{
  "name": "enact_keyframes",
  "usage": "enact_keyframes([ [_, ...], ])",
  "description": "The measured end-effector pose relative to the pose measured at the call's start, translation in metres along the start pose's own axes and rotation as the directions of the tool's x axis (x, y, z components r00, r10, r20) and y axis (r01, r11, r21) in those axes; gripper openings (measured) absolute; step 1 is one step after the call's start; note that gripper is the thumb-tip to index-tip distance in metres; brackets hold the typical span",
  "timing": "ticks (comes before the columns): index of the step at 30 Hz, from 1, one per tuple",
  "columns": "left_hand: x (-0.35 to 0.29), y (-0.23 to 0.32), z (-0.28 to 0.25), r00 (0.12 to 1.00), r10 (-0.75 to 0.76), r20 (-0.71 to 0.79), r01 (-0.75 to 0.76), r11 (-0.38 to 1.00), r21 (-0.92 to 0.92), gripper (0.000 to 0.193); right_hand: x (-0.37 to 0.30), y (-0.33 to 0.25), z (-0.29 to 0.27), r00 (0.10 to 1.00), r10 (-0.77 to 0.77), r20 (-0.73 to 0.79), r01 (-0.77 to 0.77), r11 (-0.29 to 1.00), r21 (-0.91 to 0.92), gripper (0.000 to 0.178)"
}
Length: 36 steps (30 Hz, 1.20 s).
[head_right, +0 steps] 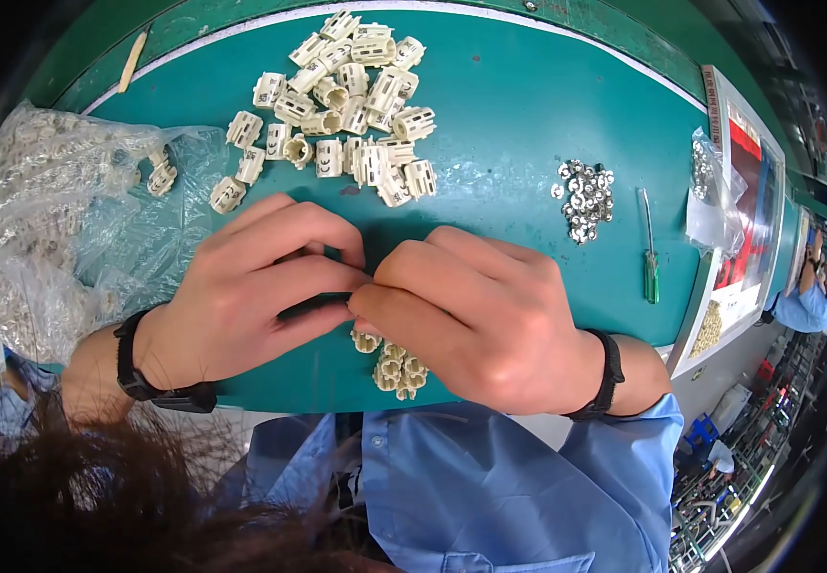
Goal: Manually assembling small white plastic housings with metal components at a factory workbench.
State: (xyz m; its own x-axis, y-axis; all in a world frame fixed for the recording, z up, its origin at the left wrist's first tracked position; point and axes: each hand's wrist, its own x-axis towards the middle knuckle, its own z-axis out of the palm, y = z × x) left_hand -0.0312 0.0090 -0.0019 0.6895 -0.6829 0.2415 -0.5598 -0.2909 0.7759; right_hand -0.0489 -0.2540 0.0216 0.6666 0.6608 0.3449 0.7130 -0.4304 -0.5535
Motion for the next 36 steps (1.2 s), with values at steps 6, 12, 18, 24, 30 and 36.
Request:
enact_keyframes([
  [6,0.000,0.001,-0.001,1.000,-0.009,0.009,0.009,1.000,-0.018,0.031,0.000,0.001,-0.002,1.000,0.000,0.015,0.001,1.000,-0.017,0.039],
  [12,0.000,0.001,-0.001,1.000,-0.008,0.016,0.008,1.000,-0.011,0.031,0.001,0.000,-0.003,1.000,-0.003,0.011,0.003,1.000,-0.013,0.038],
  [18,0.002,0.000,0.000,1.000,-0.003,0.015,0.003,1.000,-0.010,0.031,0.000,-0.002,-0.004,1.000,0.023,0.000,-0.023,1.000,-0.007,0.034],
  [24,0.000,0.002,-0.007,0.998,-0.014,0.054,0.014,1.000,0.014,0.036,0.006,0.006,-0.036,0.981,0.186,0.059,-0.189,0.981,0.053,0.029],
  [30,-0.007,0.010,-0.008,0.990,-0.020,0.141,0.014,0.999,0.045,0.042,-0.007,0.022,-0.072,0.924,0.306,0.230,-0.281,0.950,-0.133,0.025],
  [36,-0.002,0.024,-0.017,0.994,0.016,0.111,-0.035,0.985,0.169,0.044,-0.011,0.021,-0.070,0.851,0.445,0.279,-0.399,0.893,-0.207,0.020],
])
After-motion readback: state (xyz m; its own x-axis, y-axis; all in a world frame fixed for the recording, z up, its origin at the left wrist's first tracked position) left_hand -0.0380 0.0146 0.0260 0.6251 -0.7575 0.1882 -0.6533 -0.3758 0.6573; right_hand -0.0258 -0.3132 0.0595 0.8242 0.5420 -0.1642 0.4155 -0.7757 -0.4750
